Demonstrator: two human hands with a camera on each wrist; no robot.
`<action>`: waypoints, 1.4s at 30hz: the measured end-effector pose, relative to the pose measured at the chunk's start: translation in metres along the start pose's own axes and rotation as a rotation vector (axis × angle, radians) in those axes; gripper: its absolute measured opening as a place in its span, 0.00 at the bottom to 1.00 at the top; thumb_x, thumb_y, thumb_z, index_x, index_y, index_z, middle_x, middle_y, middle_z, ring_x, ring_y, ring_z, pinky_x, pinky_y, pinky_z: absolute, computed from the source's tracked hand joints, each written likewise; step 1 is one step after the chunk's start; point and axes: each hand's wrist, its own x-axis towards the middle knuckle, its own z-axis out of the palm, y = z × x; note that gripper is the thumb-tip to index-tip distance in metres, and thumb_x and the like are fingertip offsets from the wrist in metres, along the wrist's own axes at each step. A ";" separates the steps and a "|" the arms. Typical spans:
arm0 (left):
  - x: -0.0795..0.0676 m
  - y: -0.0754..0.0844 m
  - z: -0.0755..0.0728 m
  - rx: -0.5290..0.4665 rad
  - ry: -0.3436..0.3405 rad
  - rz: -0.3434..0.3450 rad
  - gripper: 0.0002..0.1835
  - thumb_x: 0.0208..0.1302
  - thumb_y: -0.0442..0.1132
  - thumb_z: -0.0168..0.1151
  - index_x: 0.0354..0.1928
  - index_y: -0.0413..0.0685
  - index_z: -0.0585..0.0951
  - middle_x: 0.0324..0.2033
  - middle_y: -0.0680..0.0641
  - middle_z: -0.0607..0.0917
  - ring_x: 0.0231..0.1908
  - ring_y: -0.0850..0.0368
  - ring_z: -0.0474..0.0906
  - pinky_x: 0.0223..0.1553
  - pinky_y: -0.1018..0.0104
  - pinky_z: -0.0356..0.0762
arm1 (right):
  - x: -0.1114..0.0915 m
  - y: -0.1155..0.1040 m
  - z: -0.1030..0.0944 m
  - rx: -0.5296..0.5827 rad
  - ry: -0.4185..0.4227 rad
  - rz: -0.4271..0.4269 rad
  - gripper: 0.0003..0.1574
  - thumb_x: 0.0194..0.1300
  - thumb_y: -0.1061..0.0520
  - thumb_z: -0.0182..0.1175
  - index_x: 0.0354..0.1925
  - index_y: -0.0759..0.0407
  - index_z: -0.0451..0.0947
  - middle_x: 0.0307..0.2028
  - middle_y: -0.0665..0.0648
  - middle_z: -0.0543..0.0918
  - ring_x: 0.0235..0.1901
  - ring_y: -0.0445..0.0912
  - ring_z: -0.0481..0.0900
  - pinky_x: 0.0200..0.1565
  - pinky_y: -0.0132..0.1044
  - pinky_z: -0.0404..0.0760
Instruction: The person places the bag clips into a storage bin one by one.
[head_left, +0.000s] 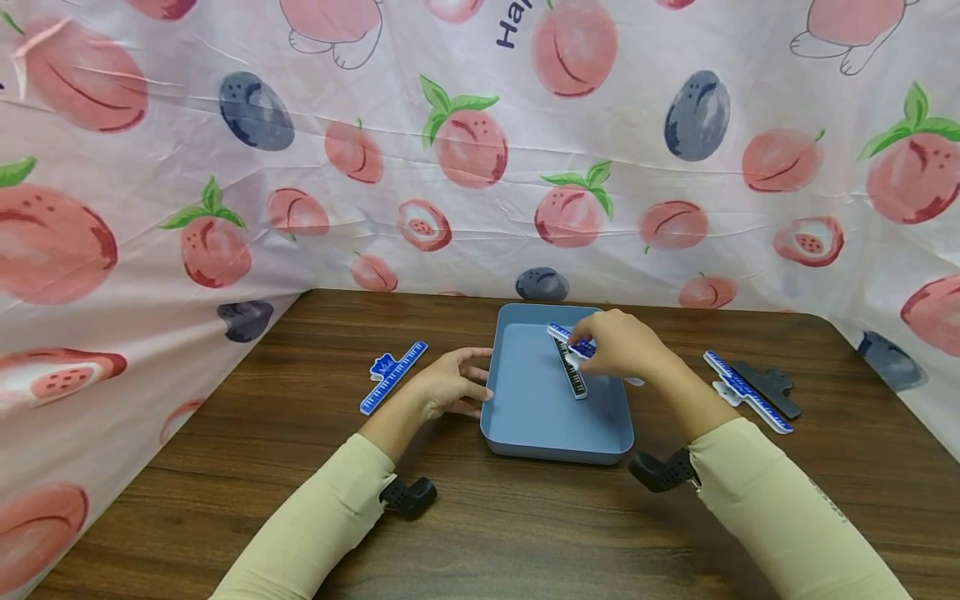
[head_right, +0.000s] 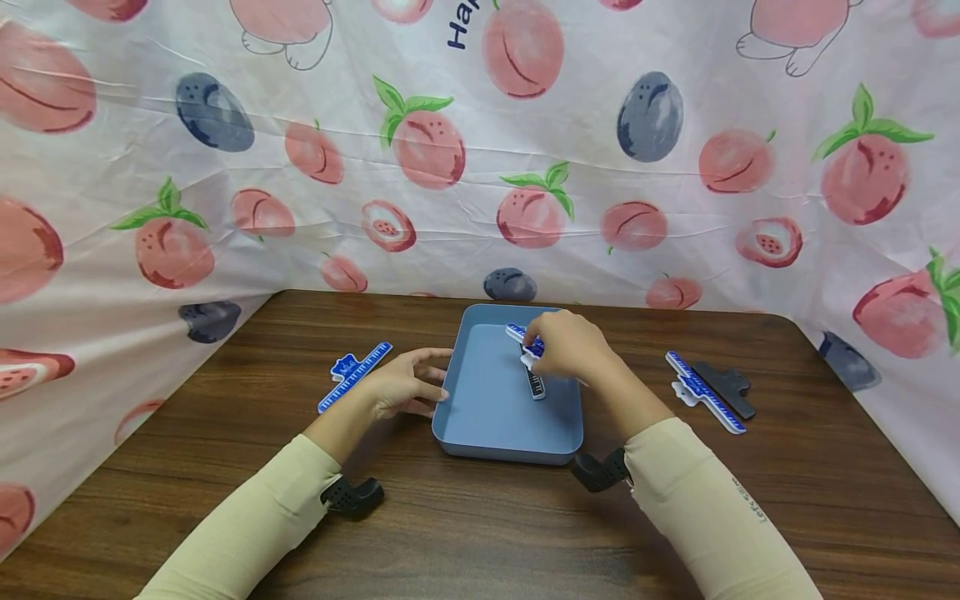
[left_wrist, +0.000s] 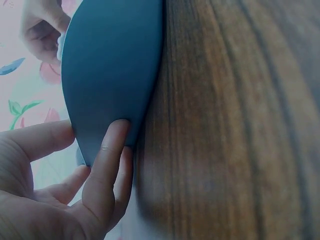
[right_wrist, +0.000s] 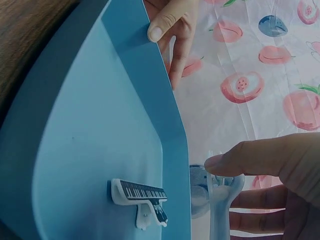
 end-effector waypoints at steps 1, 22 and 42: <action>0.000 0.000 0.000 -0.001 0.000 -0.001 0.43 0.56 0.17 0.61 0.73 0.46 0.61 0.55 0.32 0.75 0.36 0.48 0.81 0.33 0.53 0.85 | 0.002 -0.001 0.000 0.003 -0.002 0.004 0.20 0.50 0.57 0.71 0.45 0.57 0.86 0.39 0.57 0.86 0.34 0.49 0.78 0.36 0.45 0.80; 0.000 -0.002 -0.001 -0.014 -0.001 -0.005 0.42 0.56 0.18 0.62 0.72 0.46 0.62 0.55 0.32 0.75 0.38 0.47 0.82 0.35 0.51 0.85 | 0.043 0.002 0.020 0.103 -0.040 0.070 0.20 0.52 0.57 0.72 0.46 0.59 0.85 0.43 0.60 0.84 0.41 0.53 0.80 0.44 0.49 0.82; 0.001 -0.002 0.000 -0.007 -0.004 -0.001 0.42 0.56 0.18 0.62 0.72 0.46 0.62 0.55 0.32 0.75 0.38 0.47 0.81 0.35 0.51 0.85 | 0.057 0.000 0.039 0.116 -0.228 0.093 0.15 0.49 0.59 0.74 0.37 0.58 0.81 0.40 0.58 0.81 0.35 0.50 0.78 0.33 0.41 0.82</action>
